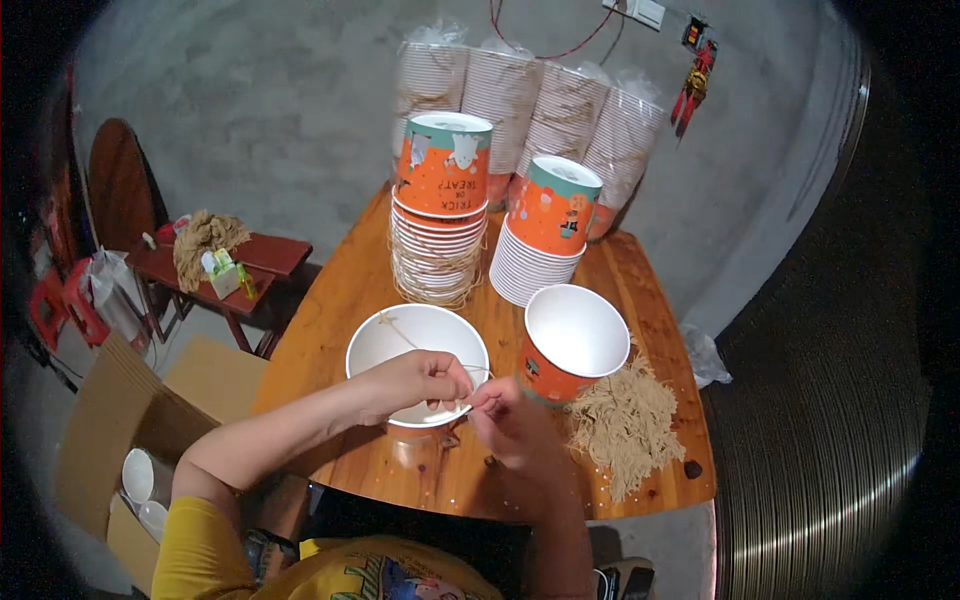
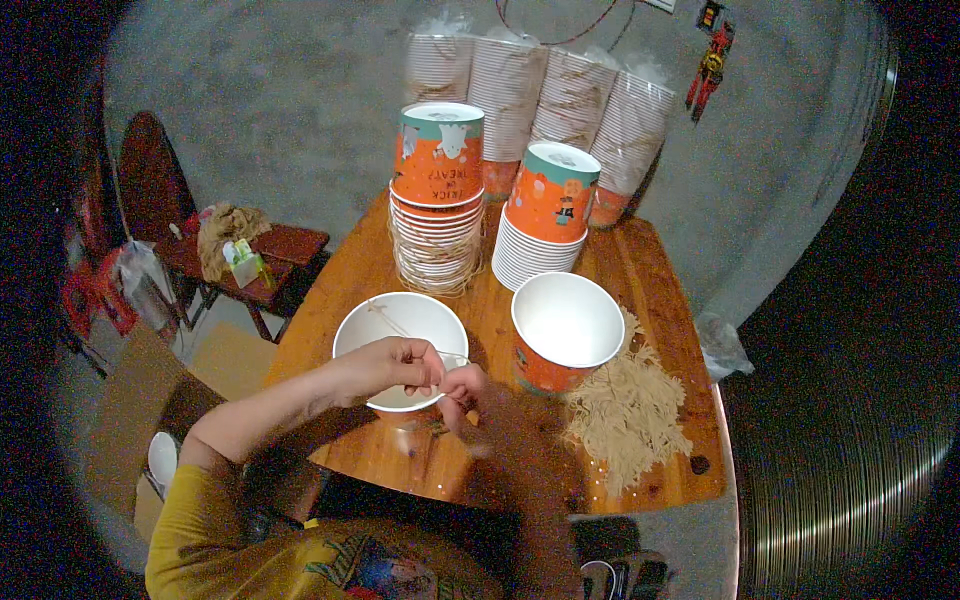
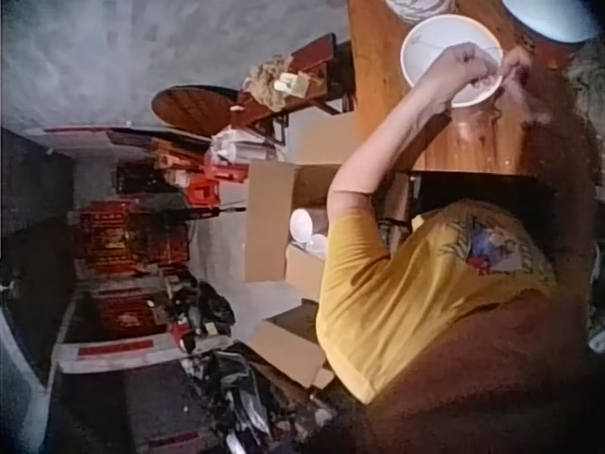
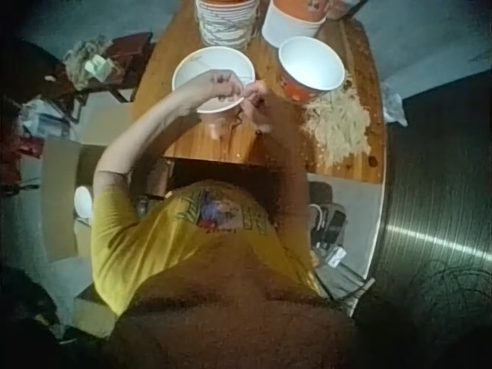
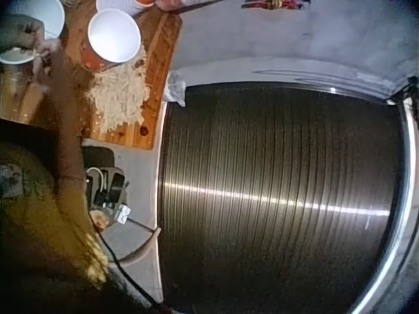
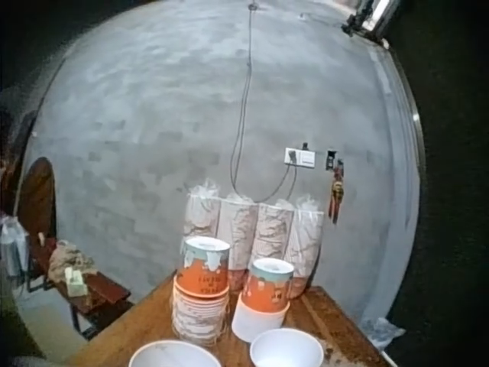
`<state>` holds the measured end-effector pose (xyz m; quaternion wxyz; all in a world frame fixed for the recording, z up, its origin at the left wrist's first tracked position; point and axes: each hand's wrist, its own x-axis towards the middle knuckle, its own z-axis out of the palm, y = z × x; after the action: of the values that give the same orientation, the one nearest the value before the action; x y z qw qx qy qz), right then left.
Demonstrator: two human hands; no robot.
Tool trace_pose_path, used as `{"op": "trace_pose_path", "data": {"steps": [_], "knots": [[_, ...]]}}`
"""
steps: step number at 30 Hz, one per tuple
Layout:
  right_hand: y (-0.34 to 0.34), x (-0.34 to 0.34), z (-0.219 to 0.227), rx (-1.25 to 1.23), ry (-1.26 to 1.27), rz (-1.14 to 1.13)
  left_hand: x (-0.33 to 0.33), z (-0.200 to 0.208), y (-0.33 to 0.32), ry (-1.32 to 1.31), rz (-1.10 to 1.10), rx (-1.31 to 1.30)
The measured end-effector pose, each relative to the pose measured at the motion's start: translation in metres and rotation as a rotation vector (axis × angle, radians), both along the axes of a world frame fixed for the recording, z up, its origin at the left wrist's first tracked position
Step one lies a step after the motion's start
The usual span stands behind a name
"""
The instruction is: Bundling stacks of paper cups using thin ties or rubber bands.
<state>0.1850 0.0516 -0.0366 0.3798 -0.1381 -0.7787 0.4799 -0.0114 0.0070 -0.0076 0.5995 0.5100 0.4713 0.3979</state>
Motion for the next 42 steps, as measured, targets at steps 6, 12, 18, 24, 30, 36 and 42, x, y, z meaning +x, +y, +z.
{"op": "trace_pose_path", "data": {"steps": [6, 12, 18, 24, 30, 36, 42], "knots": [[0.002, -0.010, 0.041, 0.247, -0.209, -0.143, 0.005, -0.011, 0.009, 0.051, -0.125, 0.054], [0.019, -0.014, 0.020, 0.016, -0.136, -0.251, 0.006, -0.003, 0.002, 0.026, -0.150, -0.005], [0.025, 0.003, -0.014, 0.182, 0.110, -0.173, 0.010, -0.001, 0.004, 0.032, -0.105, -0.044], [0.009, 0.012, -0.015, 0.343, -0.102, -0.270, 0.007, -0.006, 0.007, -0.010, -0.108, -0.049], [0.000, 0.010, 0.005, 0.412, -0.056, -0.201, 0.009, -0.005, 0.008, -0.043, -0.100, -0.087], [-0.005, 0.002, -0.016, 0.171, -0.023, -0.267, 0.009, -0.001, 0.007, -0.060, -0.102, -0.183], [-0.017, -0.006, -0.013, 0.208, 0.049, -0.381, 0.006, 0.002, 0.007, -0.221, -0.067, -0.287]]}}
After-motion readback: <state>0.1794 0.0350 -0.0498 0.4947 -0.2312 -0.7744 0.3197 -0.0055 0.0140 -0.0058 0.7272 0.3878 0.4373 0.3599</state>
